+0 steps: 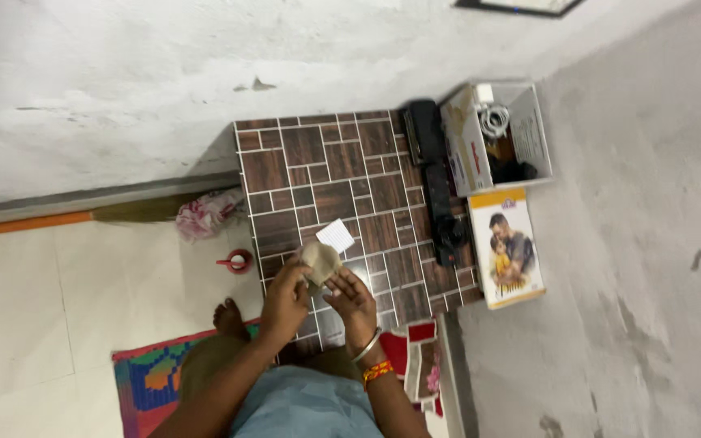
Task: The person coils a black power cable and places it on a tiled table. They then pick up a small yellow packet, place it into a white box, and arrange a white power adapter and a black smartphone inside the same box.
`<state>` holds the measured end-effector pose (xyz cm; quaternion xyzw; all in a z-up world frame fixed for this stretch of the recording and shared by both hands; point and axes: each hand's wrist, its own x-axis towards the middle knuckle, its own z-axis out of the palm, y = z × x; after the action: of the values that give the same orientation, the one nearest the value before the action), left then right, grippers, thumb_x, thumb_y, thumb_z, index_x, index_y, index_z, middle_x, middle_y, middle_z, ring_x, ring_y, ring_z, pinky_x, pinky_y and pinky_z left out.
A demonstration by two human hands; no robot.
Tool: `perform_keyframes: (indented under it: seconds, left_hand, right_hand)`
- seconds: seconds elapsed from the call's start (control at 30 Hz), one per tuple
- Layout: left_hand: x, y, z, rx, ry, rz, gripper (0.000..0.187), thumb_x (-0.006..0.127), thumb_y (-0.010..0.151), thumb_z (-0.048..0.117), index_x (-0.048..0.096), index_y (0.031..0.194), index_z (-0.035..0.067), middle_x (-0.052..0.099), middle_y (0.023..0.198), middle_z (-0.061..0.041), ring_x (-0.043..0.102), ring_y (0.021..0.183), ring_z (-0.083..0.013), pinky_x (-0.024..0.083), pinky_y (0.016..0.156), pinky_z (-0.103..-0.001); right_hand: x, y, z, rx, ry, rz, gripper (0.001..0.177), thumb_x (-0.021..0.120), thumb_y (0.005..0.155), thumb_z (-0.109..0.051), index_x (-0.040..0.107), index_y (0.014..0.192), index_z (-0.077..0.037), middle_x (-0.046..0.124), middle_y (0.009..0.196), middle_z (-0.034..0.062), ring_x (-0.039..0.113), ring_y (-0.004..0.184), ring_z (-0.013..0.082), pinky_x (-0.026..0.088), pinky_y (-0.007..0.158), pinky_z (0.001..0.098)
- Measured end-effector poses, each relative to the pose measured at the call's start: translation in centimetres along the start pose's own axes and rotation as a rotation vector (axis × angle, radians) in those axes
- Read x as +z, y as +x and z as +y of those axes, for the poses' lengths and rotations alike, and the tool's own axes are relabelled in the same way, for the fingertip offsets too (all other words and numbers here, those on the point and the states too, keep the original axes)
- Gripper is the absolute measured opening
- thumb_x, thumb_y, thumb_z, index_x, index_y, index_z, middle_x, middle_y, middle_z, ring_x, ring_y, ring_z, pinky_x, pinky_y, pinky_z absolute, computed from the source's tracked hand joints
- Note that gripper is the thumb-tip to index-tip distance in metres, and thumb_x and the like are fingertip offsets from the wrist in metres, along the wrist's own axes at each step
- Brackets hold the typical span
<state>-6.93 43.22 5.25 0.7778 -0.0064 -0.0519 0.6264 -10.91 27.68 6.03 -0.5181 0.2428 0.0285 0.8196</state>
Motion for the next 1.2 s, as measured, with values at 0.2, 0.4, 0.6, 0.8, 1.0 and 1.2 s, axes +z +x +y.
perform_keyframes:
  seconds: [0.2, 0.4, 0.6, 0.8, 1.0, 1.2]
  left_hand:
    - [-0.1, 1.8, 0.2, -0.004, -0.044, 0.090, 0.023, 0.061, 0.090, -0.005, 0.065, 0.111, 0.002, 0.070, 0.122, -0.016, 0.075, 0.104, -0.0285, 0.058, 0.085, -0.035]
    - [1.3, 3.4, -0.2, 0.112, 0.067, 0.158, 0.022, 0.063, 0.086, -0.006, 0.065, 0.108, 0.000, 0.070, 0.128, -0.018, 0.070, 0.112, -0.0357, 0.055, 0.091, -0.038]
    - [3.2, 3.7, -1.1, -0.050, 0.316, 0.022, 0.032, 0.074, 0.078, 0.000, 0.066, 0.109, 0.002, 0.052, 0.146, -0.025, 0.053, 0.128, -0.0452, 0.045, 0.104, -0.047]
    - [6.1, 5.5, -1.1, -0.175, 0.511, -0.070, 0.039, 0.072, 0.075, -0.002, 0.065, 0.113, 0.006, 0.047, 0.143, -0.024, 0.041, 0.140, -0.0467, 0.037, 0.115, -0.054]
    - [9.3, 7.6, -4.5, -0.268, 0.337, -0.114, 0.064, 0.066, 0.073, -0.005, 0.052, 0.134, 0.005, 0.041, 0.152, -0.025, 0.045, 0.137, -0.0440, 0.048, 0.103, -0.048]
    - [10.8, 9.0, -7.6, -0.432, 0.275, -0.165, 0.091, 0.069, 0.075, -0.005, 0.027, 0.156, 0.005, 0.056, 0.139, -0.020, 0.058, 0.126, -0.0383, 0.048, 0.105, -0.044]
  right_hand:
    - [-0.3, -0.3, -3.0, 0.046, -0.104, -0.009, 0.048, 0.057, 0.092, 0.008, 0.053, 0.139, 0.002, 0.070, 0.128, 0.0173, 0.068, 0.119, 0.0285, 0.058, 0.098, 0.0417]
    - [-4.3, 4.7, -3.0, 0.132, -0.004, 0.154, 0.032, 0.057, 0.097, 0.004, 0.058, 0.127, -0.003, 0.070, 0.119, 0.0175, 0.070, 0.110, 0.0298, 0.058, 0.093, 0.0420]
    - [-8.9, 11.7, -0.2, 0.156, -0.221, 0.155, 0.044, 0.062, 0.089, 0.009, 0.060, 0.131, -0.002, 0.068, 0.121, 0.0129, 0.065, 0.113, 0.0265, 0.057, 0.095, 0.0383]
    - [-11.6, 18.4, 4.8, -0.142, -0.739, -0.027, 0.060, 0.075, 0.087, 0.002, 0.049, 0.141, 0.002, 0.059, 0.134, 0.0112, 0.055, 0.124, 0.0209, 0.047, 0.103, 0.0332]
    - [-9.5, 18.2, 3.0, -0.003, -0.973, -0.169, 0.049, 0.073, 0.085, 0.000, 0.059, 0.132, 0.004, 0.072, 0.109, 0.0155, 0.068, 0.095, 0.0267, 0.058, 0.085, 0.0373]
    - [-9.0, 18.8, 3.6, 0.136, -0.812, -0.133, 0.077, 0.077, 0.078, 0.003, 0.039, 0.145, -0.003, 0.056, 0.114, 0.0010, 0.068, 0.096, 0.0156, 0.060, 0.083, 0.0300]
